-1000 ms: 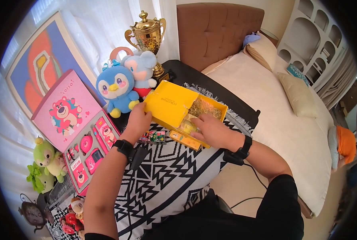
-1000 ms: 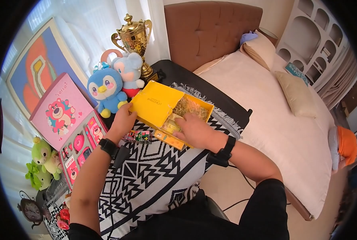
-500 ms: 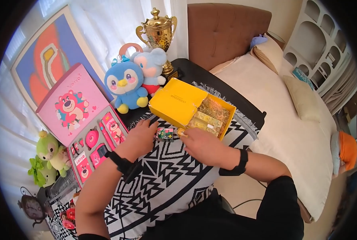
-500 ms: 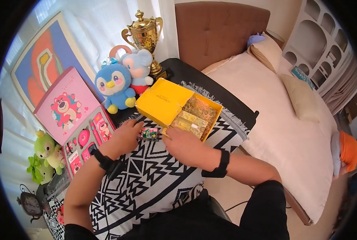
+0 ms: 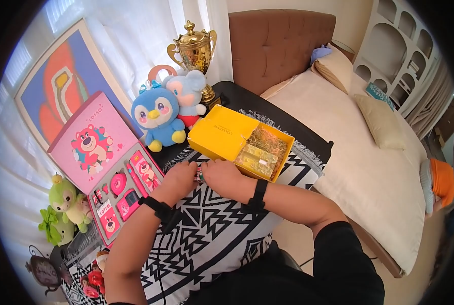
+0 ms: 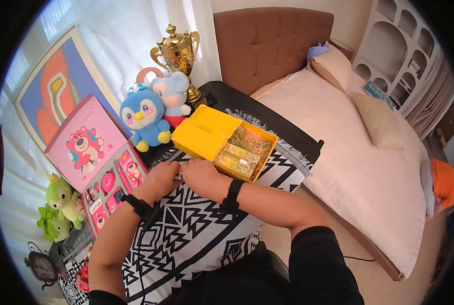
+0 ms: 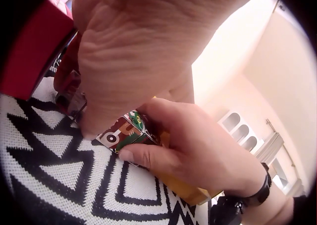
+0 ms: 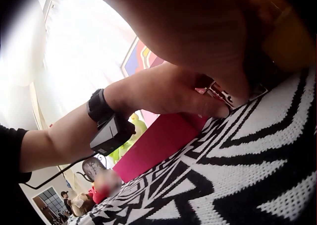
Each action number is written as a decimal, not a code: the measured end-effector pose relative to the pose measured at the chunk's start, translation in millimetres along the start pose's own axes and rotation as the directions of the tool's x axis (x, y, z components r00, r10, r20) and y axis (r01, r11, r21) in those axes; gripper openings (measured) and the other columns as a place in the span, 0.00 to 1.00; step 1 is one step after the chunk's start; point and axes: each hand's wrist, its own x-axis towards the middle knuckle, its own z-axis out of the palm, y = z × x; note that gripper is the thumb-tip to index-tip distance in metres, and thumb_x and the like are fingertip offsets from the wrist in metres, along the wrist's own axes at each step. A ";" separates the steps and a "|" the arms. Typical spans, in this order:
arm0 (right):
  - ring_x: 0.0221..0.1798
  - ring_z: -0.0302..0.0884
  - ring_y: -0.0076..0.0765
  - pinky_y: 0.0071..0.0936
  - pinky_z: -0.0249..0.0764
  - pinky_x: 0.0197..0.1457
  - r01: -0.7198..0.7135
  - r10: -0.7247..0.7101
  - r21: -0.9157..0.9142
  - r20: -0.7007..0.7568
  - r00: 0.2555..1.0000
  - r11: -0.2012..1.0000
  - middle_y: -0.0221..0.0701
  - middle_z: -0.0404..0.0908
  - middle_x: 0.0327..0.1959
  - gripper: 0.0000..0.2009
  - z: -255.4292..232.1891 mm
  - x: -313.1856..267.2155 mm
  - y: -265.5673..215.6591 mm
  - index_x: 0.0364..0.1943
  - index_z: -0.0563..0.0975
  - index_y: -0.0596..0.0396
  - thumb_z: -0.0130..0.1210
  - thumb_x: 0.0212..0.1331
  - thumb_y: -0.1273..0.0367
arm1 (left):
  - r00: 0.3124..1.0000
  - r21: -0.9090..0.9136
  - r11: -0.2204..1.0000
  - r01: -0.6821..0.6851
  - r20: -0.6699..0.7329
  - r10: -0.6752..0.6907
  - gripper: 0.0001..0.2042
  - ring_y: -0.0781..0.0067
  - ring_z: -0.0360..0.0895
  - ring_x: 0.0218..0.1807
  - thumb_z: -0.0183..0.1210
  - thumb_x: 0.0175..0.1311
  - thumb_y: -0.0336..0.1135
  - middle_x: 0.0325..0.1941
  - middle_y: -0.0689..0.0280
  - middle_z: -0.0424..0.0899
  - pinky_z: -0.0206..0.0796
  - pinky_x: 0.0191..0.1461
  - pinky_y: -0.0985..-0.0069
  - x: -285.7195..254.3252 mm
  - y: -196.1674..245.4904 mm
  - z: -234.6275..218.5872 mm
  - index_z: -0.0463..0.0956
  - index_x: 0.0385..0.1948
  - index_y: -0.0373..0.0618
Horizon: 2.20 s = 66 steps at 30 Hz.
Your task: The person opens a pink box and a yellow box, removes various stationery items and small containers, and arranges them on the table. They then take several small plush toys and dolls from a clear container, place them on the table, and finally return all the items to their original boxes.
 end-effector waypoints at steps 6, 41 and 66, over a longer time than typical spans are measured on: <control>0.43 0.83 0.47 0.41 0.80 0.43 -0.031 0.044 0.170 -0.077 0.996 0.985 0.40 0.80 0.41 0.22 -48.3 -28.6 8.9 0.56 0.75 0.60 0.63 0.59 0.66 | 0.994 -0.038 0.999 -0.017 -0.110 0.013 0.19 0.47 0.79 0.49 0.70 0.53 0.33 0.42 0.53 0.81 0.71 0.53 0.56 -7.0 33.1 -46.1 0.76 0.45 0.40; 0.47 0.81 0.47 0.41 0.81 0.47 -0.511 0.515 -0.179 -0.027 0.857 0.841 0.42 0.77 0.46 0.16 -43.9 -70.6 140.6 0.48 0.80 0.59 0.64 0.60 0.65 | 0.977 0.291 0.956 -0.024 -0.198 0.085 0.09 0.60 0.82 0.48 0.61 0.62 0.32 0.43 0.59 0.82 0.77 0.49 0.67 95.4 103.4 -0.2 0.79 0.43 0.43; 0.36 0.82 0.45 0.38 0.79 0.34 -0.188 0.188 -0.004 0.029 0.982 0.982 0.40 0.80 0.36 0.23 -33.1 -116.3 22.1 0.60 0.74 0.59 0.55 0.59 0.72 | 0.948 0.224 0.968 -0.114 -0.267 0.173 0.08 0.57 0.80 0.49 0.58 0.59 0.27 0.42 0.58 0.82 0.74 0.54 0.66 83.7 93.4 1.7 0.76 0.40 0.42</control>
